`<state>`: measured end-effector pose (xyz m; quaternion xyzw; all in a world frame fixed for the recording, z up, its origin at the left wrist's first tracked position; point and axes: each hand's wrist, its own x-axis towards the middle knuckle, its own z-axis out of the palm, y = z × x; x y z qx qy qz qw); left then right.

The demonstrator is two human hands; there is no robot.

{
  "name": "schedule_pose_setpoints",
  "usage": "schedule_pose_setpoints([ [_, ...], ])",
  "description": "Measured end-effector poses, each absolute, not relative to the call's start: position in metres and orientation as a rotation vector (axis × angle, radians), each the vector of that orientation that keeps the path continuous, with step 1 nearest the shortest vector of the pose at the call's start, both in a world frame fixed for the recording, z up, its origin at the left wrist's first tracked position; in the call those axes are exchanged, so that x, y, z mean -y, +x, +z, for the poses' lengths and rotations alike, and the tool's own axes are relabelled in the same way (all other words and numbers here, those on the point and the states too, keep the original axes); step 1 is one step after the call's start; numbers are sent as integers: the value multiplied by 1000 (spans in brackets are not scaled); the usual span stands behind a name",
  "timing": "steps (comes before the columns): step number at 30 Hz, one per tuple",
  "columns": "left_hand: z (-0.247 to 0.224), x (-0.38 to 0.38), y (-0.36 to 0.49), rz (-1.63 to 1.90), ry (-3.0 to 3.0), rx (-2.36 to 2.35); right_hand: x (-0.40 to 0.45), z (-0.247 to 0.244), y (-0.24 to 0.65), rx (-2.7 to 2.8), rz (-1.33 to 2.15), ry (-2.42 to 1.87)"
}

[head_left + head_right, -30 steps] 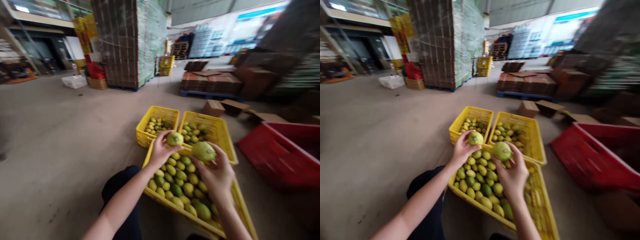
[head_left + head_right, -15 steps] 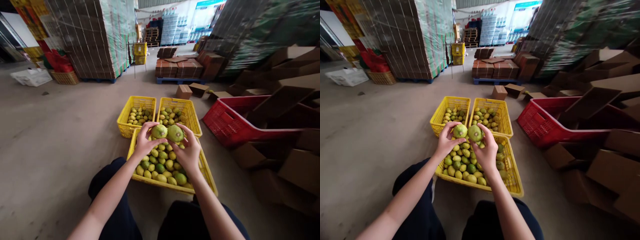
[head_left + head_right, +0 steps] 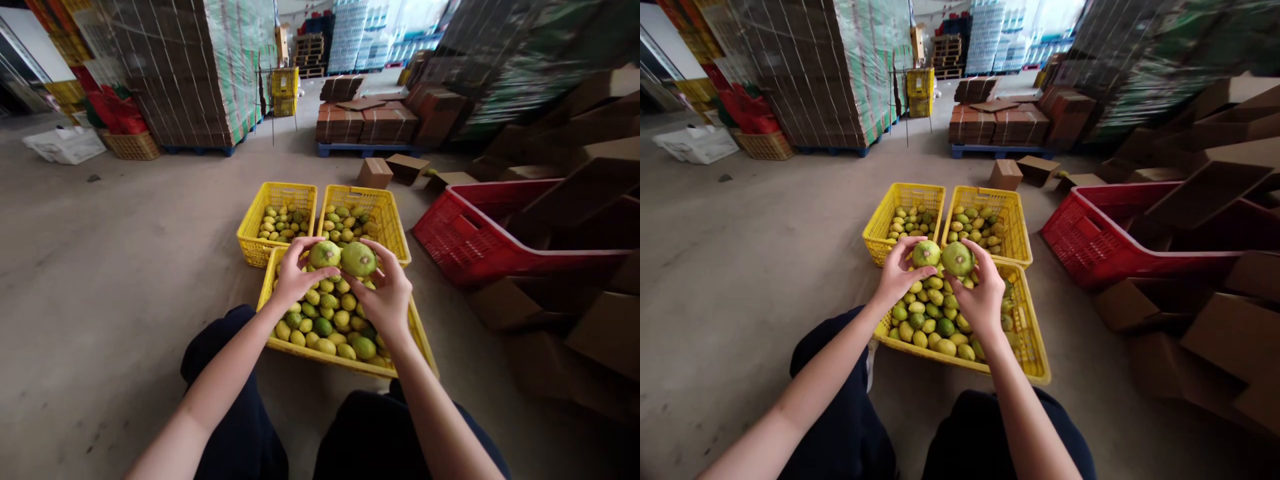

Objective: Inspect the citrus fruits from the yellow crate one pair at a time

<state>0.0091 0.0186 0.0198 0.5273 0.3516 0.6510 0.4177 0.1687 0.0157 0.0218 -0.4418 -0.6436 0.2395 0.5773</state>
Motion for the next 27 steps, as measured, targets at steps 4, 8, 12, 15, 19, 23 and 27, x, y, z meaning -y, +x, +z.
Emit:
schedule_pose_setpoints([
  [4,18,-21,9,1497,1102,-1012,-14,34,173,1433,921,-1044],
  [8,22,-20,11,1181,672,-1009,-11,40,174,1238,1346,-1099],
  [12,27,-18,10,956,453,-1061,-12,34,171,1133,1600,-1144],
  [15,26,-19,9,930,416,-1078,-13,31,169,1098,1637,-1166],
  [19,20,-21,10,1074,488,-986,-13,31,169,1121,1482,-1161],
  [23,16,-22,12,1352,638,-801,-14,29,169,1239,1074,-1181],
  [27,16,-19,12,1480,775,-770,-13,24,167,1419,674,-1172],
])
